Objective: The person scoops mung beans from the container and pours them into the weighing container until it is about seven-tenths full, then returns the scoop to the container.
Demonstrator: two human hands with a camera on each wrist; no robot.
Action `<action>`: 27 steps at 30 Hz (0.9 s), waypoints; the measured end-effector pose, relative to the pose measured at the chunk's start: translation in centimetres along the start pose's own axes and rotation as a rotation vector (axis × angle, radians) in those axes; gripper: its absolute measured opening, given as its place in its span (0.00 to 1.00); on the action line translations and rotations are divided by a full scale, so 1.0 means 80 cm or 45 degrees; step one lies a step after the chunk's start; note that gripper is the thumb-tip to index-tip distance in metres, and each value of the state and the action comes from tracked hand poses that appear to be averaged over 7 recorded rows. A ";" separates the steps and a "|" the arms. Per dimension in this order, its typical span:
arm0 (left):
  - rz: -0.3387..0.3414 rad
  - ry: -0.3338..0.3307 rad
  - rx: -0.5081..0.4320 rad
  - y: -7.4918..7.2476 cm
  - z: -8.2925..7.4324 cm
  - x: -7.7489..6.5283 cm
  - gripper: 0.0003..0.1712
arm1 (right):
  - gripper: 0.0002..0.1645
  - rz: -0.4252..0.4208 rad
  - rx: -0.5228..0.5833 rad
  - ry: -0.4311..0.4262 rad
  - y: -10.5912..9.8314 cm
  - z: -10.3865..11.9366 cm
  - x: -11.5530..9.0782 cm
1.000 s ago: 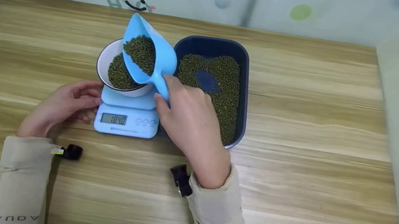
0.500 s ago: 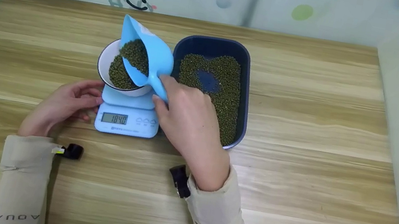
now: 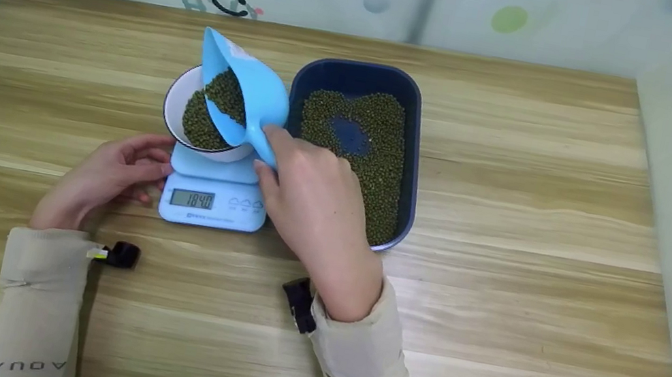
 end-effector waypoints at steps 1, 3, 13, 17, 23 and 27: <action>-0.005 0.002 0.003 0.000 0.000 0.000 0.31 | 0.20 -0.005 -0.006 -0.006 0.000 0.000 0.000; -0.010 0.004 0.014 0.000 0.001 0.000 0.31 | 0.20 -0.014 -0.012 -0.015 0.000 0.000 0.000; -0.019 -0.011 0.041 0.000 0.000 -0.001 0.30 | 0.20 -0.039 -0.029 -0.028 0.000 0.000 0.001; -0.022 -0.013 0.046 -0.001 0.001 -0.001 0.30 | 0.19 -0.050 -0.044 -0.055 0.000 0.002 0.000; -0.019 -0.004 0.043 -0.001 0.001 -0.001 0.30 | 0.18 -0.067 -0.049 -0.083 0.000 0.004 0.000; -0.017 -0.003 0.050 -0.001 0.001 0.000 0.30 | 0.18 -0.068 -0.043 -0.076 0.000 0.003 0.000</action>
Point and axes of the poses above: each hand's wrist, its own x-axis towards the middle knuckle, its own y-axis out of the palm, z = x × y, the point moved 5 cm from there along x, towards the middle knuckle, and after that the axes turned 4 degrees about -z, right-handed, at the moved point
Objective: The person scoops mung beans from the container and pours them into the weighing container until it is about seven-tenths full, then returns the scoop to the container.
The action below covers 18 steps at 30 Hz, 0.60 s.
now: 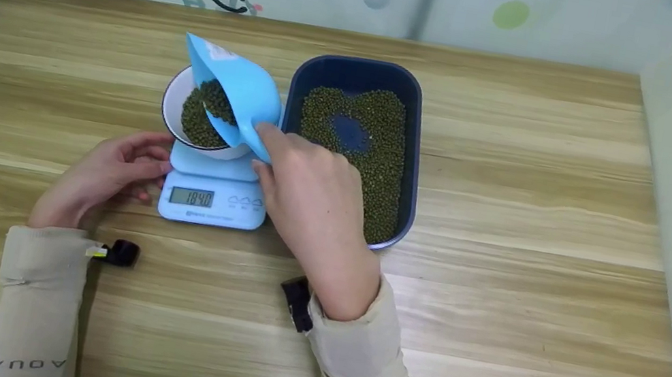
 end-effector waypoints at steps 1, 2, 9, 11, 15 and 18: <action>0.000 -0.002 0.002 0.000 0.000 0.000 0.30 | 0.18 0.000 0.000 0.002 0.000 0.000 0.000; 0.001 -0.004 0.006 0.000 0.000 0.000 0.30 | 0.18 -0.001 0.000 0.003 0.000 0.000 0.000; 0.026 0.003 -0.034 0.004 -0.014 -0.009 0.30 | 0.19 -0.020 -0.003 0.000 -0.001 0.000 0.000; 0.031 -0.004 -0.034 0.006 -0.020 -0.013 0.30 | 0.19 -0.020 -0.003 0.009 -0.001 -0.001 0.000; 0.035 -0.013 -0.031 0.007 -0.025 -0.017 0.29 | 0.19 -0.015 0.002 0.029 -0.001 -0.001 0.000; 0.036 -0.012 -0.026 0.007 -0.025 -0.017 0.30 | 0.20 -0.016 0.002 0.036 0.000 -0.001 0.001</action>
Point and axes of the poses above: each hand's wrist, its own x-axis towards the middle knuckle, its own y-axis out of the palm, z = x × y, the point moved 5 cm from there along x, towards the middle knuckle, and after that the axes turned 4 degrees about -z, right-handed, at the moved point
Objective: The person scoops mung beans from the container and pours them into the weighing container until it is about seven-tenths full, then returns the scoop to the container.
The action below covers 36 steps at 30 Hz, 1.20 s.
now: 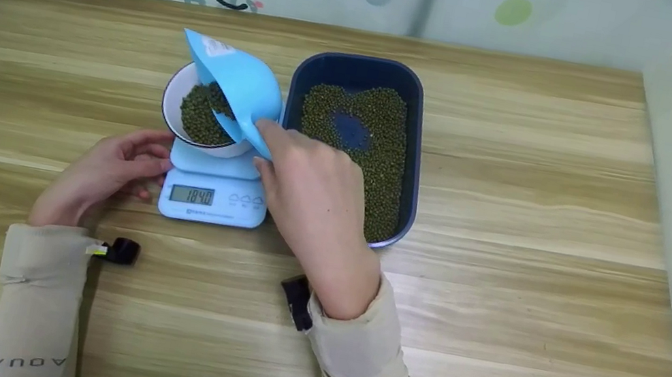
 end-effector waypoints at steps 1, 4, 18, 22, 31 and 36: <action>-0.001 0.002 0.004 0.000 0.000 0.000 0.30 | 0.20 -0.002 0.000 0.002 0.000 0.000 0.000; -0.002 0.002 0.008 0.000 0.000 0.000 0.30 | 0.21 -0.010 -0.007 0.007 0.000 -0.001 0.000; 0.003 0.007 0.006 0.000 -0.001 0.002 0.30 | 0.21 -0.054 -0.015 -0.047 0.004 0.003 0.000; -0.001 0.015 0.013 0.000 -0.002 0.001 0.30 | 0.21 -0.026 -0.019 -0.053 0.005 0.004 0.000; -0.002 0.002 -0.007 -0.001 -0.001 0.000 0.30 | 0.25 -0.023 -0.029 -0.032 0.005 0.007 0.000; -0.005 0.005 -0.010 -0.005 0.013 0.009 0.31 | 0.24 -0.040 -0.003 -0.061 0.006 0.009 0.000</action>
Point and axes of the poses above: each hand's wrist, its own x-axis towards the middle knuckle, its own y-axis out of the palm, z = x × y, the point moved 5 cm from there along x, towards the middle knuckle, and after that the axes turned 4 degrees about -z, right-handed, at the moved point
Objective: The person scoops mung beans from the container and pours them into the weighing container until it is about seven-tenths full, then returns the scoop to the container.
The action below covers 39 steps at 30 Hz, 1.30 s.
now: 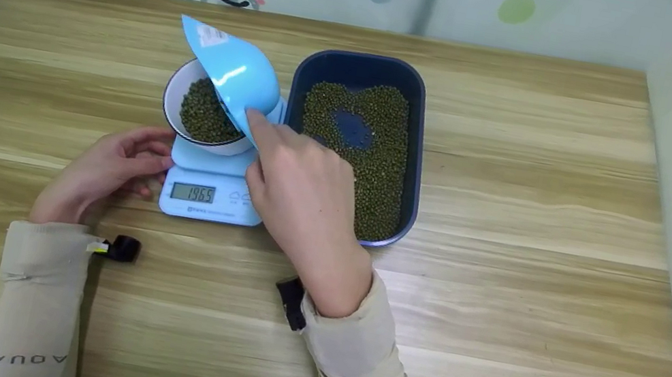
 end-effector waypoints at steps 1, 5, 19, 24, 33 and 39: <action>-0.003 0.003 0.002 -0.001 0.003 0.002 0.32 | 0.24 -0.001 0.007 -0.008 0.000 0.000 0.000; -0.012 0.013 0.010 -0.003 0.011 0.007 0.32 | 0.22 -0.004 0.028 -0.028 0.000 0.001 0.000; 0.003 0.011 -0.020 0.002 0.000 0.000 0.30 | 0.23 -0.051 0.089 -0.037 0.001 0.003 0.001; 0.003 0.002 -0.006 0.006 -0.013 -0.009 0.30 | 0.23 -0.066 0.115 -0.029 0.002 0.003 0.001; -0.004 0.006 -0.024 -0.001 0.007 0.005 0.31 | 0.23 -0.078 0.144 -0.016 0.003 0.004 0.003; -0.006 -0.003 -0.028 -0.001 0.008 0.005 0.31 | 0.23 -0.110 0.150 0.007 0.002 0.002 0.004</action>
Point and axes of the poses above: each hand's wrist, its own x-axis towards the middle knuckle, its own y-axis out of the palm, z = x × y, the point moved 5 cm from there along x, towards the middle knuckle, and after that the axes turned 4 degrees about -z, right-handed, at the moved point
